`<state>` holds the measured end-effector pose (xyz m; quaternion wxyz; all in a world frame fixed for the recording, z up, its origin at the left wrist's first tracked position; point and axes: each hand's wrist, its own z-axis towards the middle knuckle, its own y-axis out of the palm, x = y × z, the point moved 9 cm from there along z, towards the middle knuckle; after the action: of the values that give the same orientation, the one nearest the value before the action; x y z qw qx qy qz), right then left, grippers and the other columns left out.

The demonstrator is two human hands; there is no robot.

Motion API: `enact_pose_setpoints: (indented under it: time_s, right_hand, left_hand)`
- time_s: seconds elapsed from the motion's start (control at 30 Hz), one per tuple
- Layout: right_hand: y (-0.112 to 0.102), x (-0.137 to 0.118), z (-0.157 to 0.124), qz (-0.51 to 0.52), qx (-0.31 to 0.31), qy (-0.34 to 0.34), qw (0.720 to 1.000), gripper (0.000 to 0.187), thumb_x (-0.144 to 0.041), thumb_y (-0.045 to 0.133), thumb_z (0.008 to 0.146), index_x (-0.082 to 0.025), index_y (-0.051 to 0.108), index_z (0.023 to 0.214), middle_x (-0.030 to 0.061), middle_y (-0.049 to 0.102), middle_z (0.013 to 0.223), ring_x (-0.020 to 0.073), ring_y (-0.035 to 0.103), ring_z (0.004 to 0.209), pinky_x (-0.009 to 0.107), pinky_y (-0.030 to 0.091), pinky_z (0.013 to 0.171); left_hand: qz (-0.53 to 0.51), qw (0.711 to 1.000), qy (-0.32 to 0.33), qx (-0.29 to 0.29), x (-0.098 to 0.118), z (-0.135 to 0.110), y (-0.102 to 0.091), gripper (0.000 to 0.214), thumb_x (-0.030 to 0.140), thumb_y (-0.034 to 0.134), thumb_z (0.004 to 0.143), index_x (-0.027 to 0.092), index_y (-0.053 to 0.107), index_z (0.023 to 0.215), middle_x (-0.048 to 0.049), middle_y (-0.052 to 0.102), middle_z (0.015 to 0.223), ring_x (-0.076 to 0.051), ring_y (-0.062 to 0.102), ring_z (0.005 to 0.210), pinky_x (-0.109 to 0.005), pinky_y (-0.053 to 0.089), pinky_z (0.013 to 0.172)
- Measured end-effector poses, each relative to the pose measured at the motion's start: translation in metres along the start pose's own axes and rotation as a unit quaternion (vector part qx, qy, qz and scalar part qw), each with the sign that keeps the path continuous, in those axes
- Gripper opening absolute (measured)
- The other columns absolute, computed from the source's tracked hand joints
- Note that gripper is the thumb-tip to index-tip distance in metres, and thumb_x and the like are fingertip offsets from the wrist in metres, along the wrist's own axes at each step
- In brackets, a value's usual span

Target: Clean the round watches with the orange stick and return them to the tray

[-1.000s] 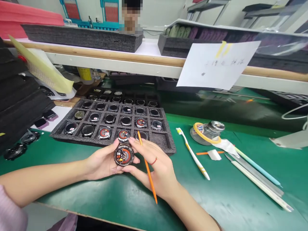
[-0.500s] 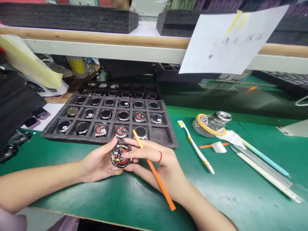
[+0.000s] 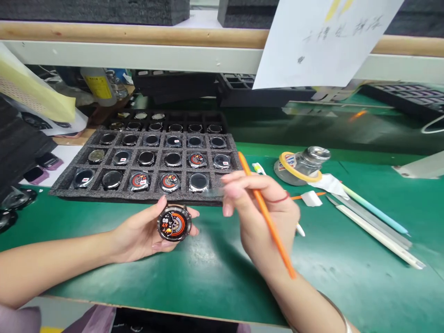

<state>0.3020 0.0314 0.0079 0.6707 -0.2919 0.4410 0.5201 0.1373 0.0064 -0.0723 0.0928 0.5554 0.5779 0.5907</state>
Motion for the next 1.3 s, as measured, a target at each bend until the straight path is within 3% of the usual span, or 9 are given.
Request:
enact_pose_setpoints:
  time_s: [0.23,0.37,0.47,0.57,0.67,0.83,0.97,1.1,1.3]
  right_hand:
    - [-0.004,0.005,0.009,0.015,0.010,0.014,1.000,0.016,-0.029,0.086,0.082,-0.026,0.073,0.090,0.0000,0.080,0.093,0.0194,0.081,0.088,0.035,0.069,0.087]
    - [0.000,0.012,0.005,-0.003,-0.014,0.030,0.999,0.038,-0.018,0.089,0.077,-0.029,0.075,0.110,0.0012,0.080,0.117,0.0181,0.081,0.087,0.032,0.069,0.087]
    - [0.002,0.013,0.002,-0.008,-0.028,0.025,0.999,0.012,-0.027,0.082,0.087,-0.027,0.077,0.097,0.0021,0.080,0.113,0.0195,0.080,0.094,0.036,0.069,0.088]
    - [0.013,0.001,-0.004,-0.024,-0.077,-0.031,0.996,0.006,-0.034,0.078,0.092,-0.030,0.078,0.088,0.0007,0.080,0.094,0.0196,0.077,0.095,0.037,0.068,0.085]
    - [0.030,-0.011,-0.012,-0.064,-0.154,-0.085,0.982,0.005,-0.029,0.081,0.090,-0.034,0.080,0.088,-0.0018,0.078,0.080,0.0165,0.072,0.072,0.034,0.065,0.069]
    - [0.018,-0.025,-0.011,-0.146,-0.064,-0.145,0.976,0.021,-0.013,0.079,0.088,-0.034,0.079,0.092,-0.0014,0.077,0.083,0.0167,0.071,0.072,0.034,0.060,0.066]
    - [0.034,-0.044,-0.026,-0.135,-0.148,-0.232,0.952,0.028,-0.004,0.077,0.086,-0.029,0.077,0.099,-0.0011,0.075,0.083,0.0142,0.068,0.067,0.030,0.058,0.060]
    - [0.050,-0.052,-0.042,-0.136,-0.229,-0.256,0.929,0.029,0.000,0.074,0.086,-0.024,0.075,0.102,-0.0002,0.072,0.082,0.0129,0.066,0.067,0.029,0.059,0.061]
    - [0.057,-0.046,-0.046,-0.161,-0.264,-0.260,0.915,0.029,-0.004,0.074,0.088,-0.027,0.074,0.105,-0.0004,0.069,0.081,0.0142,0.067,0.067,0.031,0.057,0.061]
  left_hand:
    - [-0.019,0.999,0.008,-0.024,0.004,-0.001,0.003,0.049,0.059,0.076,0.088,0.016,0.081,0.112,-0.0139,0.079,0.102,-0.006,0.045,0.055,-0.020,0.030,0.050]
    - [-0.018,1.000,0.004,-0.021,0.004,-0.001,0.004,0.050,0.060,0.078,0.086,0.018,0.082,0.111,-0.0122,0.079,0.100,-0.005,0.044,0.053,-0.019,0.031,0.050]
    - [-0.018,1.000,-0.003,-0.018,0.003,-0.001,0.004,0.051,0.060,0.078,0.085,0.017,0.082,0.111,-0.0124,0.079,0.100,-0.005,0.044,0.053,-0.019,0.031,0.051]
    - [-0.018,1.000,-0.005,-0.021,0.002,-0.001,0.005,0.050,0.060,0.077,0.087,0.017,0.082,0.111,-0.0129,0.079,0.101,-0.005,0.044,0.054,-0.020,0.031,0.051]
    - [-0.014,1.000,-0.002,-0.025,0.001,0.000,0.004,0.050,0.061,0.076,0.087,0.017,0.081,0.110,-0.0125,0.078,0.100,-0.005,0.045,0.055,-0.020,0.029,0.051]
    - [-0.007,0.999,-0.002,-0.034,0.002,0.001,0.005,0.052,0.061,0.073,0.089,0.016,0.078,0.114,-0.0118,0.076,0.102,-0.007,0.047,0.058,-0.021,0.027,0.051]
    - [0.007,0.999,0.011,-0.040,0.002,0.003,0.005,0.056,0.064,0.073,0.088,0.011,0.077,0.108,-0.0082,0.069,0.085,-0.007,0.043,0.058,-0.022,0.026,0.050]
    - [0.005,1.000,0.008,-0.027,0.000,0.004,0.003,0.056,0.063,0.075,0.087,0.010,0.076,0.106,-0.0032,0.059,0.078,-0.008,0.043,0.062,-0.021,0.026,0.050]
    - [0.009,1.000,0.017,-0.016,0.002,0.003,0.004,0.050,0.061,0.080,0.083,0.012,0.073,0.091,-0.0010,0.056,0.074,-0.007,0.042,0.061,-0.020,0.028,0.051]
